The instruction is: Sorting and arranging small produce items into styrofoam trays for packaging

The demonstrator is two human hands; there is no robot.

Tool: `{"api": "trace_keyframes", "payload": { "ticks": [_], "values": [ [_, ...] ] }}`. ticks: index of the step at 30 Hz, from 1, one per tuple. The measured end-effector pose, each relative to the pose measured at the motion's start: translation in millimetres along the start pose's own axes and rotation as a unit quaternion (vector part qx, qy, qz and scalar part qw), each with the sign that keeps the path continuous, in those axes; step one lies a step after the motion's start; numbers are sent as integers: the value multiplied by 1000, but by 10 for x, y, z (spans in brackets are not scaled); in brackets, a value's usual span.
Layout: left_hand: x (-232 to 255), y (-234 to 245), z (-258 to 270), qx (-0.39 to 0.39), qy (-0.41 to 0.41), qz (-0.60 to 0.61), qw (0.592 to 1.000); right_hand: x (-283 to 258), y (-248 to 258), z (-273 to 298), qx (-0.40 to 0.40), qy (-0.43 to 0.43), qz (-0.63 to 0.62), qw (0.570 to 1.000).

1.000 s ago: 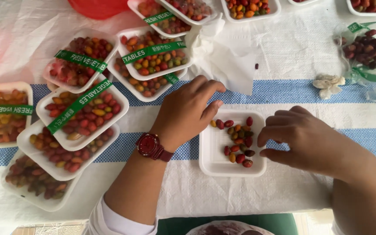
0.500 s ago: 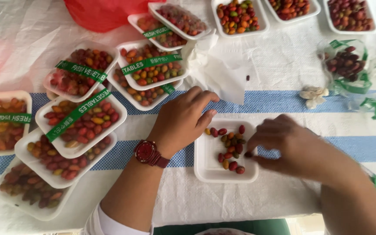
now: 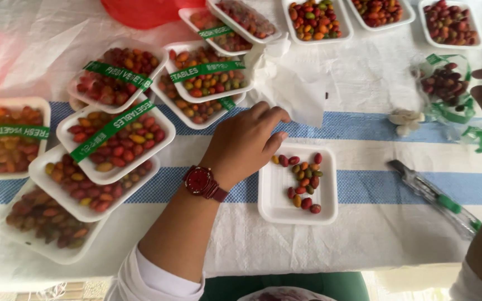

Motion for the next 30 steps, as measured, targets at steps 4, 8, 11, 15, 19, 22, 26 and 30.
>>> {"api": "trace_keyframes", "payload": {
  "ticks": [4, 8, 11, 15, 19, 22, 26, 30],
  "values": [
    [-36, -41, 15, -18, 10, 9, 1000, -2534, 59, 100, -74, 27, -48, 996],
    [-87, -3, 7, -15, 12, 17, 1000, -3896, -213, 257, -188, 119, -171, 960],
    [-104, -7, 15, -16, 14, 20, 1000, -4025, -623, 460, -257, 211, -153, 931],
    [-103, -52, 21, -33, 28, 23, 999, -3876, -789, 575, -282, 228, -122, 924],
    [-78, -23, 17, -36, 27, 30, 999, -3938, -660, 585, -278, 243, -125, 921],
    [-12, 127, -11, -22, 25, 78, 996, -3962, -609, 549, -268, 239, -144, 922],
    [39, 190, -32, -20, 15, 119, 993, -4073, -702, 715, -322, 254, -114, 905],
    [6, 9, 34, -54, 5, 111, 992, -4060, -877, 974, -356, 280, -63, 889]
  ]
}}
Point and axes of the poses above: each hand's wrist, its own z-axis away from the middle knuckle, its own y-axis out of the back of the hand, x = y × z, the point moved 10 cm from there along -z, towards the middle knuckle, and after that the axes turned 5 degrees about x, right-handed, at the moved point
